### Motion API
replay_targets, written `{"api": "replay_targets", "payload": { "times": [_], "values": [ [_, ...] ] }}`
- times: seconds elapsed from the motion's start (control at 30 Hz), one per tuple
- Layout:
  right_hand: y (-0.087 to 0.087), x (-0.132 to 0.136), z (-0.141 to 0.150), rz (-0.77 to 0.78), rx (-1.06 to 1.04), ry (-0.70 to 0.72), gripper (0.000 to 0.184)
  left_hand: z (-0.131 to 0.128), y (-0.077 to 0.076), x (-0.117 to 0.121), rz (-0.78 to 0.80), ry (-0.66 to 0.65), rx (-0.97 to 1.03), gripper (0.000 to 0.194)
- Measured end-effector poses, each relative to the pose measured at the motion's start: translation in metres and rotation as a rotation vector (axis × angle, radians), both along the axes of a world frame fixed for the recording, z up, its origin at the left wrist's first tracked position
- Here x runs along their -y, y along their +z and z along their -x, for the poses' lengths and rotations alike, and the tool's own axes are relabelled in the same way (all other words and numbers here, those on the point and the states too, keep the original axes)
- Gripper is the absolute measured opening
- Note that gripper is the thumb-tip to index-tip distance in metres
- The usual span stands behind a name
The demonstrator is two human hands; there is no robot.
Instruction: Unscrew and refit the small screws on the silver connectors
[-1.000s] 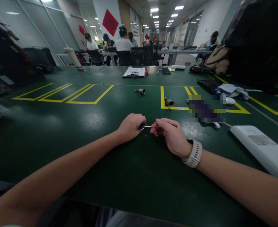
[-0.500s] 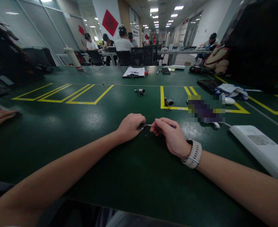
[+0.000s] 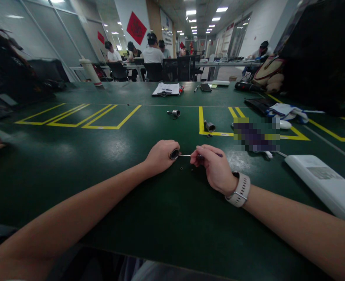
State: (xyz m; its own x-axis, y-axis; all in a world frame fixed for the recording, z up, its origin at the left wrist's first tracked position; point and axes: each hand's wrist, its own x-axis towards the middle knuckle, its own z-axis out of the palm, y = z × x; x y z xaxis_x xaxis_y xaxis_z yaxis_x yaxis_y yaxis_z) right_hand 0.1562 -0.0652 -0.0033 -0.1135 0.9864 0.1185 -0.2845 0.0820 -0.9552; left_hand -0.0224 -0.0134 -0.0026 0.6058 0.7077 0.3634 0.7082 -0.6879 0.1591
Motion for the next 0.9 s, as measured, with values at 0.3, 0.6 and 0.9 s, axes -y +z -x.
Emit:
{"api": "replay_targets", "payload": {
  "times": [0.3,0.6,0.9],
  "values": [
    [0.0008,0.0037,-0.0002,-0.126,0.193,0.088,0.022,-0.0003,-0.0011,0.0000,-0.040,0.003,0.049,0.012],
    [0.0013,0.0046,0.0006,-0.127,0.130,0.194,0.019,0.0015,-0.0004,-0.0003,0.033,0.042,0.195,0.010],
    [0.0071,0.0094,-0.0023,-0.298,0.303,-0.046,0.023,0.0008,-0.0002,-0.0006,0.069,0.070,0.165,0.016]
  ]
}}
